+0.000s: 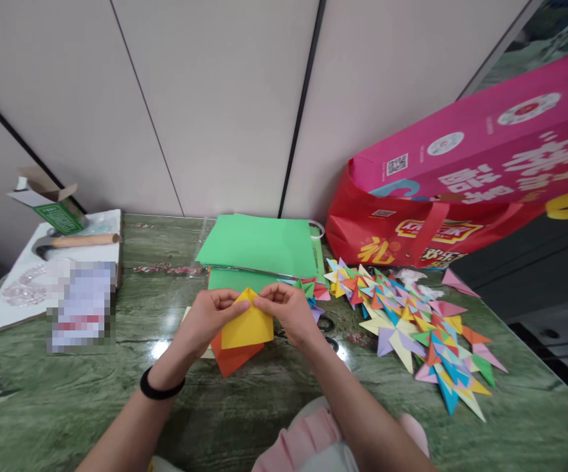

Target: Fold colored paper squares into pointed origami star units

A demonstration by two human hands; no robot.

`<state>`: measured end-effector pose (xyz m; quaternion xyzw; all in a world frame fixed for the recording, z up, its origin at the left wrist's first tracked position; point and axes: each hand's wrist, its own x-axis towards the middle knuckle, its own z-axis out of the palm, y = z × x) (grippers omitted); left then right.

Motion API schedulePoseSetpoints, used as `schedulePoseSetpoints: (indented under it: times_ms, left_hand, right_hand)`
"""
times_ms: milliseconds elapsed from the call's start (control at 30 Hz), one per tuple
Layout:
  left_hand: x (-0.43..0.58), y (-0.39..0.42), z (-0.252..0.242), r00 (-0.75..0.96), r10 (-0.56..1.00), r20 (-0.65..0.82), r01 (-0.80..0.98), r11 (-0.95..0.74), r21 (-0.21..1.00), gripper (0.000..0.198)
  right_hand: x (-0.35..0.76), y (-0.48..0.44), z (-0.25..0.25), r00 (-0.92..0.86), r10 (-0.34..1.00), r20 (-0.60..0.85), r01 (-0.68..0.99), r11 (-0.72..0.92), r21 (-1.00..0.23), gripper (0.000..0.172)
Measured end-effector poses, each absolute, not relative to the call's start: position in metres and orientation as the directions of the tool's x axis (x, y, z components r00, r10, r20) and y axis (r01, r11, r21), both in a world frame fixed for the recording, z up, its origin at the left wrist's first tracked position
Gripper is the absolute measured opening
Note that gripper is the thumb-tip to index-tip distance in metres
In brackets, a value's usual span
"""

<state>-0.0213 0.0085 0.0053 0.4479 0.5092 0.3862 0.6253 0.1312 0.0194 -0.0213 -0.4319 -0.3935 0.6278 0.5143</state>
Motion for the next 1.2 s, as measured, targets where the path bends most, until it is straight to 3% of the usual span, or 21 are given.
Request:
schedulePoseSetpoints:
  times_ms: [367, 767, 1033, 1200]
  left_hand:
    - [-0.0174, 0.0068, 0.0049, 0.147, 0.959, -0.244, 0.036, 0.241, 0.970, 0.036]
    - [-0.0184, 0.0048, 0.0009, 0.212, 0.977, -0.021, 0.342, -0.055, 0.938, 0.026]
    - [-0.0170, 0.0065, 0.0017, 0.202, 0.976, -0.084, 0.309, 0.018, 0.951, 0.022]
    - [-0.0168, 0.0064, 0.0049, 0.209, 0.961, -0.182, 0.193, 0.142, 0.971, 0.024]
  right_hand:
    - [0.1315, 0.0183, -0.0229, -0.193, 0.968, -0.158, -0.314, -0.214, -0.925, 0.028]
    - [0.1334, 0.0189, -0.0212, -0.255, 0.938, -0.236, -0.324, -0.313, -0.893, 0.028]
    - [0.1316, 0.0179, -0.0222, -0.179, 0.959, -0.221, -0.304, -0.267, -0.914, 0.025]
    - [0.1291, 0.0180, -0.0270, -0.098, 0.982, -0.163, -0.267, -0.184, -0.946, 0.023]
